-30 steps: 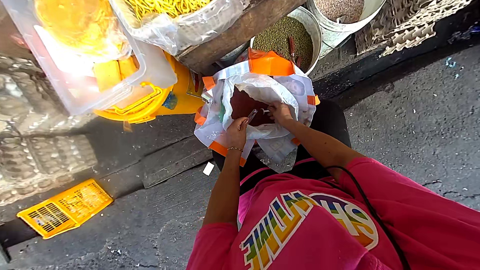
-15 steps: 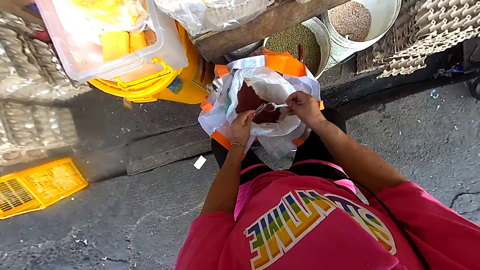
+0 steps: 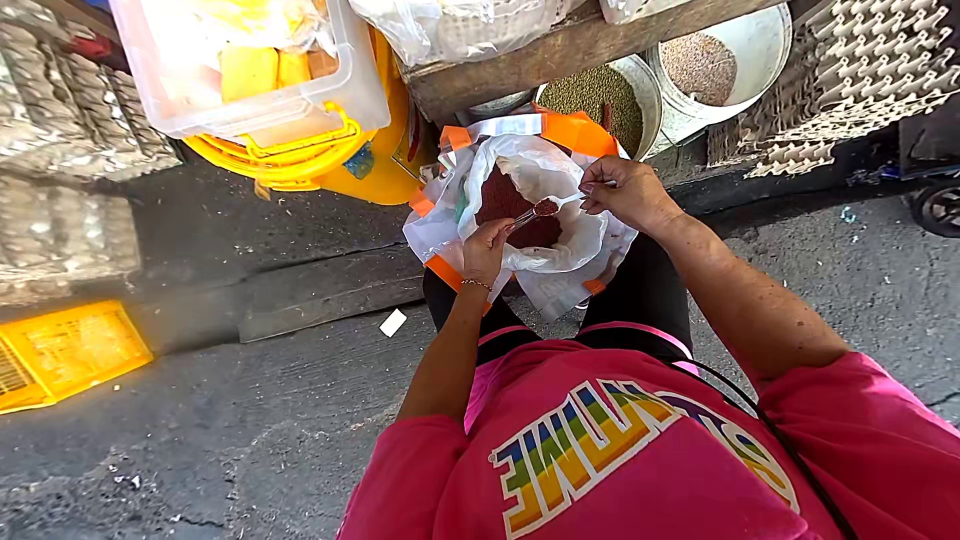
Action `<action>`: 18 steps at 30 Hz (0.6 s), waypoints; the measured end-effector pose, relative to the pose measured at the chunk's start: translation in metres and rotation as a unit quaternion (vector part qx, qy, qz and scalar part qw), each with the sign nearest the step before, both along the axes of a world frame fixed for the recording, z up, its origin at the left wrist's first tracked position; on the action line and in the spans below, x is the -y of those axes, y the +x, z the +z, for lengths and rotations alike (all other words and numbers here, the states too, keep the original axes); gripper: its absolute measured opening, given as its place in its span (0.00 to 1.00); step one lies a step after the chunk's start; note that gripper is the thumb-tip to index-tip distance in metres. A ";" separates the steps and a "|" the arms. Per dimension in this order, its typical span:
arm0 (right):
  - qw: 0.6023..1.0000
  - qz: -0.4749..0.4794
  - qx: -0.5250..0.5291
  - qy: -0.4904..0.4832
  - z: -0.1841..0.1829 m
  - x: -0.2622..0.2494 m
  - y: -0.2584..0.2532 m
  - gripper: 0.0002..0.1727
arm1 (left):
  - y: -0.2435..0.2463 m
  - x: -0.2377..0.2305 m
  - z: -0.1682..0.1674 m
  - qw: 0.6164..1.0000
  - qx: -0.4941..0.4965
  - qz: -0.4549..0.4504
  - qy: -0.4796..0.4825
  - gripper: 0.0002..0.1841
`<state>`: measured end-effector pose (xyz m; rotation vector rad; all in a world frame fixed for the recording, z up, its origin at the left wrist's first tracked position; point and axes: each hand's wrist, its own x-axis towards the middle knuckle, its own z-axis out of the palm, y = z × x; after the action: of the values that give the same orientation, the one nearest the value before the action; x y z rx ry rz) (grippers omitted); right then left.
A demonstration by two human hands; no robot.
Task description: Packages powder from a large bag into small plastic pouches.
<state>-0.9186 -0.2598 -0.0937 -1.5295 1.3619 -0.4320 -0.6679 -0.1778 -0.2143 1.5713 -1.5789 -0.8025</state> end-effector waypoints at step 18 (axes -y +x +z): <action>0.936 0.198 -0.098 -0.273 0.014 0.000 0.007 0.09 | -0.017 0.017 0.002 0.998 -0.021 -0.039 0.055 0.14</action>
<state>-0.9112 -0.2593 -0.0795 -2.3048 1.0807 -0.4297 -0.6851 -0.1943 -0.2126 1.5678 -1.5982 -0.9726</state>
